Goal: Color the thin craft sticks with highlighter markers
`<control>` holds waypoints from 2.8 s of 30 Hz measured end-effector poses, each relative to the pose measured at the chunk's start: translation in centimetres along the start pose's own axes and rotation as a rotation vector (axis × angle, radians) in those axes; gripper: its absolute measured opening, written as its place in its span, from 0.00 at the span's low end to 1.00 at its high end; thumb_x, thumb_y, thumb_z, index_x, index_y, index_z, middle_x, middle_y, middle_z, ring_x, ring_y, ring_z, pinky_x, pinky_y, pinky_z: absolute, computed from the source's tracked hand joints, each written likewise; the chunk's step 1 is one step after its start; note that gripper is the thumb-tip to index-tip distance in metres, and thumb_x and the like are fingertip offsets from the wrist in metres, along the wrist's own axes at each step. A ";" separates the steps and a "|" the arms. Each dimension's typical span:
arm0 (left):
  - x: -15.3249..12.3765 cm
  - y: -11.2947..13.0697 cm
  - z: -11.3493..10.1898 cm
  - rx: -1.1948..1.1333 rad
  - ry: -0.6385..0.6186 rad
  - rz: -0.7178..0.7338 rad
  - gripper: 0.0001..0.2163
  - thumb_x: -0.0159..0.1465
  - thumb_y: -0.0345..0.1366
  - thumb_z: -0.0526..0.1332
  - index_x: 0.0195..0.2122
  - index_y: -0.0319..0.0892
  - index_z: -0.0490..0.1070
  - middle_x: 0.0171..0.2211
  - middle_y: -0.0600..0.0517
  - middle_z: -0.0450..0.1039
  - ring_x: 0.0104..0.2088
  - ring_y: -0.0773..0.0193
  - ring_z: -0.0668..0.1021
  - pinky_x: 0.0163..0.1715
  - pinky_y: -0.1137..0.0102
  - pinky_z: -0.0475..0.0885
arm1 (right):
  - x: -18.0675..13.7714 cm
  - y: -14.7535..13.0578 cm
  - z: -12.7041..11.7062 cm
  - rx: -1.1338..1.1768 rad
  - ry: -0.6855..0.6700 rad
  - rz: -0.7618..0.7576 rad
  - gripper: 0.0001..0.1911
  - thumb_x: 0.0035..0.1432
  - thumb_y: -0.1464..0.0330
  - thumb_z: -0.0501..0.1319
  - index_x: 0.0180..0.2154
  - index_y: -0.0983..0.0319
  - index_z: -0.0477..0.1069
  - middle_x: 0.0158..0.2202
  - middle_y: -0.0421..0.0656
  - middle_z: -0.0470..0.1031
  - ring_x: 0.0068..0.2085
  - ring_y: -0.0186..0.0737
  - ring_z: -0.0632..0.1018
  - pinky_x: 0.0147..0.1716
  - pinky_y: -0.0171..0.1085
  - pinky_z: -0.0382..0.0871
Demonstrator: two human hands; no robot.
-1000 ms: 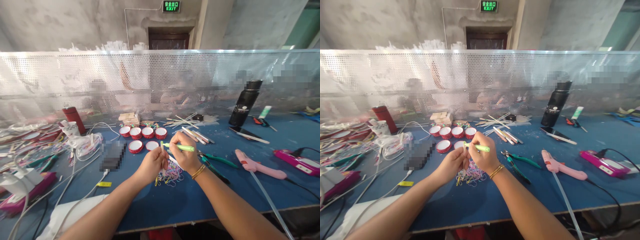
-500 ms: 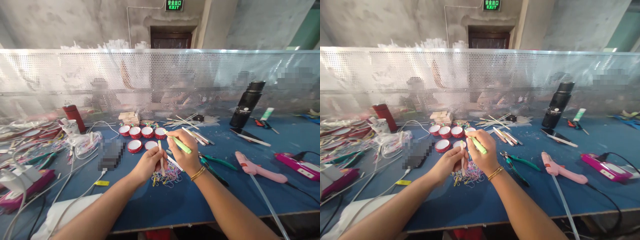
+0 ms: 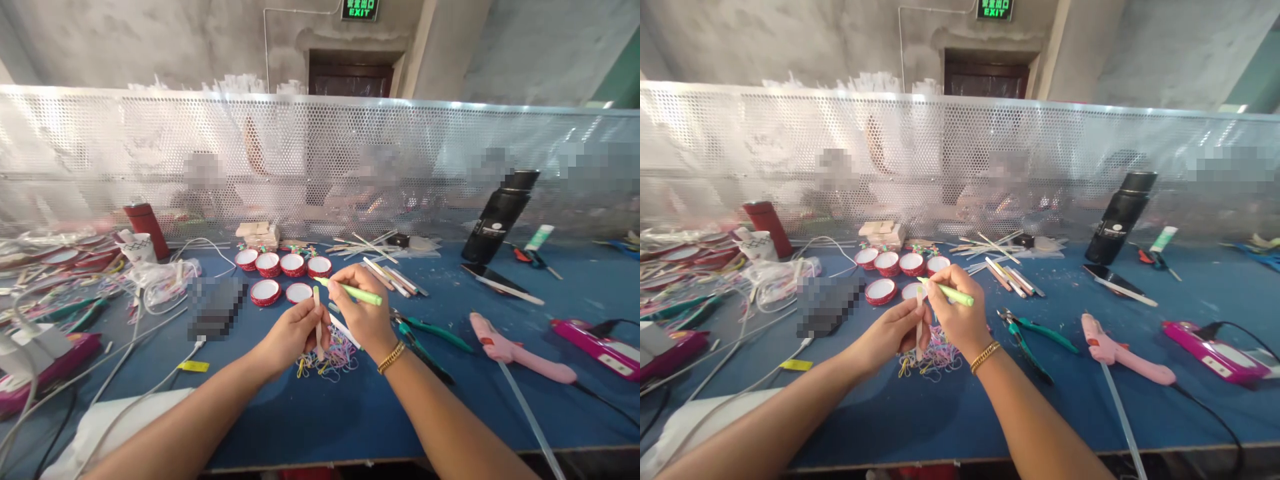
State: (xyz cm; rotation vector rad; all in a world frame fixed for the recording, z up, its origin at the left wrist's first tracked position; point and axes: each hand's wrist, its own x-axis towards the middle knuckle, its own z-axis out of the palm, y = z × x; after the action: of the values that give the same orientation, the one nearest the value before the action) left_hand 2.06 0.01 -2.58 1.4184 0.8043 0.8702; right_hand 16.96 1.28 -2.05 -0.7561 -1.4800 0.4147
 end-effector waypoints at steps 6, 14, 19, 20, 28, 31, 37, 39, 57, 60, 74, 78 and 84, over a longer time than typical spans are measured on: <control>0.1 0.1 -0.2 0.009 0.063 0.000 0.19 0.62 0.54 0.61 0.34 0.42 0.65 0.18 0.55 0.71 0.14 0.73 0.60 0.17 0.73 0.48 | 0.5 0.5 -0.3 0.033 0.062 -0.005 0.06 0.60 0.65 0.64 0.40 0.57 0.74 0.35 0.41 0.80 0.35 0.38 0.80 0.35 0.39 0.75; 0.3 0.2 -0.6 -0.002 0.080 0.040 0.15 0.64 0.50 0.59 0.33 0.41 0.65 0.17 0.55 0.71 0.14 0.73 0.62 0.17 0.74 0.48 | 0.5 0.3 -0.8 -0.121 0.070 -0.010 0.15 0.64 0.62 0.61 0.25 0.59 0.68 0.20 0.36 0.72 0.22 0.31 0.72 0.24 0.33 0.67; 0.2 0.1 -0.5 -0.006 0.070 0.045 0.15 0.65 0.49 0.59 0.34 0.41 0.65 0.17 0.55 0.71 0.14 0.73 0.62 0.17 0.73 0.49 | 0.6 0.6 -0.7 -0.046 0.098 0.033 0.08 0.63 0.61 0.62 0.35 0.59 0.74 0.25 0.37 0.75 0.25 0.33 0.73 0.24 0.33 0.68; 0.2 0.1 -0.5 -0.009 0.068 0.043 0.15 0.65 0.49 0.59 0.33 0.41 0.65 0.17 0.55 0.71 0.14 0.72 0.62 0.17 0.73 0.49 | 0.7 0.8 -0.8 -0.024 0.105 0.047 0.08 0.62 0.61 0.63 0.36 0.59 0.75 0.27 0.38 0.76 0.27 0.34 0.75 0.25 0.33 0.69; 0.4 -0.2 -0.6 -0.001 0.067 0.058 0.16 0.65 0.50 0.59 0.33 0.42 0.66 0.17 0.55 0.72 0.14 0.72 0.62 0.18 0.74 0.50 | 0.3 0.7 -0.6 -0.045 0.040 0.025 0.07 0.63 0.63 0.63 0.34 0.59 0.71 0.26 0.38 0.77 0.27 0.35 0.77 0.30 0.35 0.71; 0.4 -0.4 -0.8 0.016 0.064 0.073 0.16 0.65 0.50 0.58 0.34 0.41 0.66 0.17 0.55 0.71 0.14 0.72 0.62 0.17 0.74 0.51 | 0.1 0.3 -0.5 -0.166 0.012 -0.065 0.12 0.64 0.64 0.60 0.27 0.59 0.69 0.22 0.37 0.73 0.24 0.33 0.73 0.28 0.34 0.67; 0.4 -0.6 -0.7 0.042 0.052 0.084 0.16 0.65 0.51 0.57 0.34 0.42 0.65 0.17 0.55 0.72 0.14 0.72 0.62 0.17 0.74 0.52 | 0.0 -0.1 -0.4 -0.277 0.037 -0.152 0.11 0.62 0.68 0.60 0.26 0.58 0.67 0.22 0.37 0.73 0.25 0.35 0.74 0.27 0.34 0.65; 0.4 -0.6 -0.6 0.053 0.049 0.089 0.16 0.65 0.51 0.57 0.33 0.42 0.65 0.17 0.55 0.71 0.14 0.72 0.61 0.17 0.73 0.52 | 0.0 -0.1 -0.4 -0.311 0.029 -0.167 0.12 0.62 0.67 0.60 0.25 0.58 0.67 0.22 0.38 0.73 0.26 0.35 0.74 0.26 0.34 0.64; 0.3 -0.2 -0.5 0.074 0.054 0.085 0.15 0.66 0.49 0.56 0.33 0.42 0.65 0.16 0.56 0.70 0.14 0.73 0.60 0.17 0.74 0.52 | -0.1 0.2 -0.3 -0.290 0.000 -0.131 0.11 0.62 0.67 0.60 0.27 0.57 0.66 0.22 0.37 0.74 0.26 0.35 0.74 0.27 0.34 0.65; 0.3 -0.2 -0.5 0.070 0.055 0.084 0.15 0.66 0.50 0.56 0.33 0.42 0.65 0.16 0.56 0.70 0.14 0.73 0.60 0.17 0.74 0.52 | -0.1 0.4 -0.2 -0.261 -0.014 -0.098 0.11 0.63 0.66 0.60 0.27 0.57 0.66 0.22 0.37 0.73 0.25 0.35 0.74 0.27 0.34 0.65; 0.3 -0.1 -0.7 0.149 0.034 0.099 0.17 0.66 0.53 0.55 0.32 0.43 0.64 0.17 0.55 0.70 0.15 0.72 0.61 0.17 0.74 0.52 | -0.1 0.0 -0.1 -0.253 -0.060 -0.119 0.12 0.63 0.65 0.60 0.27 0.58 0.64 0.20 0.34 0.68 0.22 0.32 0.68 0.25 0.33 0.61; 0.2 -0.1 -0.6 0.151 0.026 0.098 0.17 0.67 0.52 0.55 0.32 0.43 0.64 0.17 0.55 0.70 0.15 0.71 0.61 0.18 0.74 0.53 | -0.1 0.0 -0.1 -0.250 -0.057 -0.115 0.12 0.63 0.65 0.59 0.27 0.57 0.64 0.20 0.35 0.69 0.23 0.33 0.70 0.26 0.33 0.63; 0.2 -0.3 -0.7 0.107 0.034 0.088 0.16 0.67 0.51 0.56 0.33 0.43 0.65 0.16 0.56 0.70 0.15 0.71 0.61 0.18 0.73 0.53 | -0.1 0.0 -0.3 -0.278 0.002 -0.143 0.10 0.63 0.66 0.59 0.28 0.57 0.66 0.23 0.37 0.74 0.27 0.35 0.75 0.27 0.34 0.65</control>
State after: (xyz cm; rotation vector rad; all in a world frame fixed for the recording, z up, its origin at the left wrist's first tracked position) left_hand 1.53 0.52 -2.85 1.5461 0.8296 0.9327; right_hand 17.23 1.18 -2.07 -0.8614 -1.5978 0.1006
